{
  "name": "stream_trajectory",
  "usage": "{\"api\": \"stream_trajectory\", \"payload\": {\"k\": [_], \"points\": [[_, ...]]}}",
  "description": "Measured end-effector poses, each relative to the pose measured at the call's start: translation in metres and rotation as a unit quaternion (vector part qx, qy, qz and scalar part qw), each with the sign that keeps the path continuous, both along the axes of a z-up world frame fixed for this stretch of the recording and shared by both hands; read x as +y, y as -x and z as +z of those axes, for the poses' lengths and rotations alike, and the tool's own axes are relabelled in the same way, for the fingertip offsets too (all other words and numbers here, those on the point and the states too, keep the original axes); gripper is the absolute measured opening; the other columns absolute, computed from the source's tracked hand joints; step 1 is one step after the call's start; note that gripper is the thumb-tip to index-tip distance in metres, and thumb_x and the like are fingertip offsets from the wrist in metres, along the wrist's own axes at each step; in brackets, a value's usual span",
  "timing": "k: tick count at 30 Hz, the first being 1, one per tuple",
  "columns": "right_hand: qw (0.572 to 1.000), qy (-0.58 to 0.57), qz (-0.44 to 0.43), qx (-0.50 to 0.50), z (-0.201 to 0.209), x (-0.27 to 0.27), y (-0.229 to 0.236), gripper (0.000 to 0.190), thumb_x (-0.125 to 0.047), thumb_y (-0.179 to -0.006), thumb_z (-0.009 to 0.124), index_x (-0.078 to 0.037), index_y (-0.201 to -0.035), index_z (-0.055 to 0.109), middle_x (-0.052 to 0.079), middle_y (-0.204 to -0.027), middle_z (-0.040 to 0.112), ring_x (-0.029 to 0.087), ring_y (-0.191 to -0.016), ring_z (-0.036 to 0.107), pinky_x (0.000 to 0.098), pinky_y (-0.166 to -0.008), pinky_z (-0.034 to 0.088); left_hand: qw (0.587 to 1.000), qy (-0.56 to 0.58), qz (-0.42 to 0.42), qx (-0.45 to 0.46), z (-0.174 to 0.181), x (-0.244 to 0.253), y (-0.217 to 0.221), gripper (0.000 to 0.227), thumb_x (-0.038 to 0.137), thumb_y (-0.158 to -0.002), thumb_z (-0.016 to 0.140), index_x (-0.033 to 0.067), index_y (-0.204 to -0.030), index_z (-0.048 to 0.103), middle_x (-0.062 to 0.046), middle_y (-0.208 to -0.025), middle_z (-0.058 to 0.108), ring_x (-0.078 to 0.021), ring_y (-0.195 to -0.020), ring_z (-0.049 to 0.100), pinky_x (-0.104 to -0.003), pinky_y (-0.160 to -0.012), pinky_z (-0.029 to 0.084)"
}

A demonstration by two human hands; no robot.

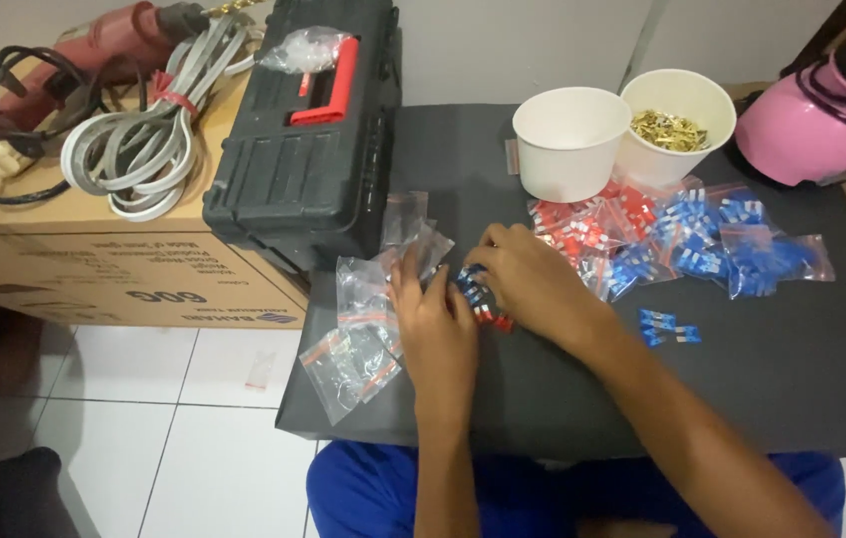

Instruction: The person sorts small red and blue electrical components on a table, placing them into clear plastic bags. They repeatedly pick up components, arrange them, and transfer them into bags, occasionally moving bags aside to access more items.

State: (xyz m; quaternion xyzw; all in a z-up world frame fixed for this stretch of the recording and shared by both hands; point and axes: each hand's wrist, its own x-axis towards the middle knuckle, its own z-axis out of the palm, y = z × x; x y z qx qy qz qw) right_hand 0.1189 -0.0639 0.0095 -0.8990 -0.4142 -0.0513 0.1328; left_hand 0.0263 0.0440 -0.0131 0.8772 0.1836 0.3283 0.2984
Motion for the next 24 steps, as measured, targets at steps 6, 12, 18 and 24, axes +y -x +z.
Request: {"api": "stream_trajectory", "payload": {"k": [6,12,18,24], "points": [[0.999,-0.015,0.01,0.034,0.001,0.001,0.0,0.02,-0.016,-0.094,0.064,-0.01,-0.112,0.072,0.01,-0.109,0.067,0.029,-0.101,0.064,0.0386,-0.086,0.052,0.999,0.04,-0.028,-0.02,0.002,0.007,0.002,0.03,-0.002,-0.088,0.065,-0.0053,-0.117,0.072,-0.026,-0.146,0.053,-0.0449,-0.136,0.05,-0.052,-0.117,0.036],[0.996,-0.021,0.003,0.091,0.017,0.002,0.005,0.022,-0.014,-0.097,0.062,-0.006,-0.115,0.073,0.014,-0.109,0.07,0.03,-0.102,0.067,0.0382,-0.089,0.053,0.999,0.025,-0.028,-0.022,-0.002,0.01,-0.002,0.027,-0.006,-0.089,0.065,-0.0067,-0.115,0.072,-0.024,-0.134,0.061,-0.0383,-0.126,0.061,-0.041,-0.107,0.05],[0.995,-0.042,-0.001,0.093,0.007,-0.002,0.0,0.024,-0.019,-0.098,0.062,-0.006,-0.116,0.072,0.013,-0.108,0.067,0.03,-0.102,0.065,0.0403,-0.089,0.053,1.0,-0.012,-0.013,-0.009,-0.011,0.008,-0.005,0.031,-0.006,-0.087,0.065,-0.0068,-0.117,0.071,-0.024,-0.136,0.059,-0.0366,-0.129,0.059,-0.039,-0.11,0.049],[0.991,-0.048,-0.017,0.12,0.017,-0.006,0.003,0.022,-0.017,-0.098,0.062,-0.005,-0.114,0.072,0.013,-0.108,0.067,0.028,-0.105,0.066,0.0372,-0.09,0.053,1.0,-0.022,0.007,0.004,-0.008,0.007,-0.005,0.018,0.003,-0.09,0.069,0.0041,-0.107,0.074,-0.017,-0.139,0.059,-0.0318,-0.132,0.057,-0.036,-0.106,0.051]]}}
